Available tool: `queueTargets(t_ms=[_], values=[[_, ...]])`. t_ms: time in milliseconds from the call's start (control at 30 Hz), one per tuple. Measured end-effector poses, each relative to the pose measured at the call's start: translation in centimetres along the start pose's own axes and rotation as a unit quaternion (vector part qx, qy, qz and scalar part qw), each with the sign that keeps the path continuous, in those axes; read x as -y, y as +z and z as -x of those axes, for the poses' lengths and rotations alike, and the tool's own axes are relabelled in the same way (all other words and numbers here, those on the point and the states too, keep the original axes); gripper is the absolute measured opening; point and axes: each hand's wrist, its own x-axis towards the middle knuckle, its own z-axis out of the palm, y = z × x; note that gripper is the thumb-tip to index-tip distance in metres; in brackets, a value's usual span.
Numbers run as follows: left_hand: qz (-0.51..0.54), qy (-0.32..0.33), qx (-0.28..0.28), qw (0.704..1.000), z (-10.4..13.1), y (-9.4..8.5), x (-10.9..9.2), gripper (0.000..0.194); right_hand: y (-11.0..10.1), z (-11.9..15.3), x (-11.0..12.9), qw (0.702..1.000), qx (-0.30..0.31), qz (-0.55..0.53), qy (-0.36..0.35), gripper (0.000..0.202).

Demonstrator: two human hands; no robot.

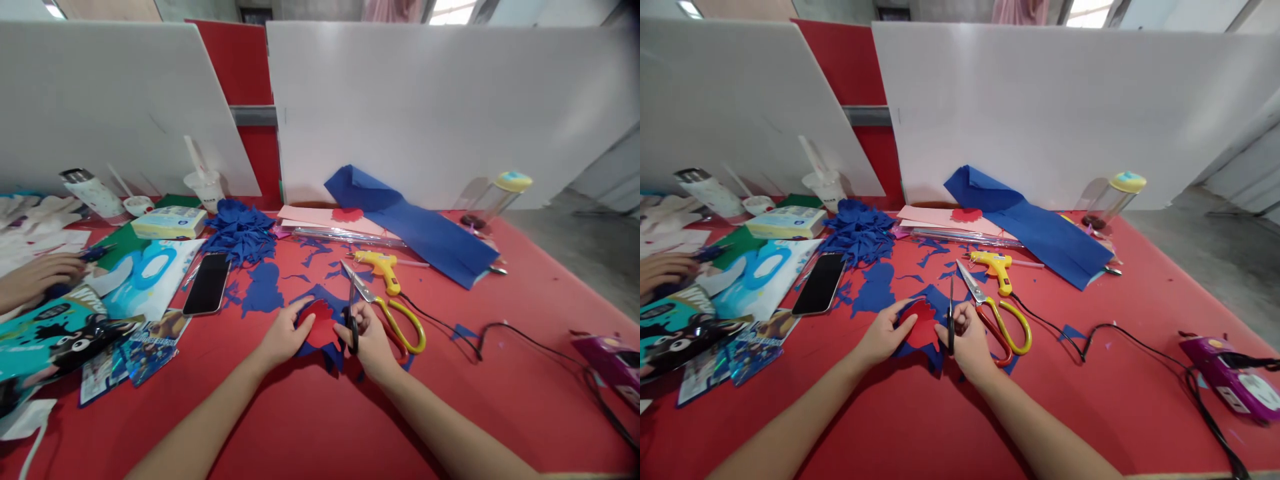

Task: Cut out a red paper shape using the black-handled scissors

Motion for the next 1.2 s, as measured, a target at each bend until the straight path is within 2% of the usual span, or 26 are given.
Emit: queueTargets(t_ms=[100,267,367,467,567,733,833,933,1067,1200], values=[[-0.01,0.018,0.02,1.0,0.3,-0.3,-0.4,0.038,-0.3,0.0,0.2,1.0,-0.002,-0.001,-0.004,0.042],[-0.015,0.079,0.15,0.985,0.7,-0.8,-0.9,0.049,-0.9,-0.3,0.3,1.0,0.024,-0.014,-0.009,0.039],[-0.019,0.074,0.21,0.975,1.0,-0.7,-0.7,0.06,-1.0,-0.2,0.1,0.997,0.069,-0.022,0.011,0.042],[-0.014,0.061,0.229,0.971,1.2,-0.3,-0.6,0.064,-0.9,-0.1,0.0,0.995,0.103,-0.004,0.019,0.043],[-0.008,0.046,0.223,0.974,1.2,-0.1,-0.6,0.059,-0.8,0.0,-0.2,0.994,0.11,0.018,0.009,0.04],[0.026,0.013,0.207,0.978,0.8,0.2,-0.3,0.034,-0.9,-0.1,-0.5,0.997,0.073,0.017,-0.024,0.036],[0.121,-0.076,0.177,0.974,0.9,0.5,-0.1,0.027,-1.0,-0.3,-0.4,0.998,0.025,0.011,-0.054,0.035],[0.193,-0.136,0.114,0.965,0.8,0.7,0.0,0.031,-1.0,-0.5,-0.1,0.997,-0.026,0.015,-0.077,0.035],[0.23,-0.129,0.037,0.964,0.4,0.7,0.2,0.034,-1.0,-0.4,-0.1,0.996,-0.04,0.032,-0.076,0.035],[0.262,-0.122,0.0,0.957,0.1,0.5,0.5,0.034,-1.0,-0.2,-0.5,0.995,-0.034,0.049,-0.076,0.033]])
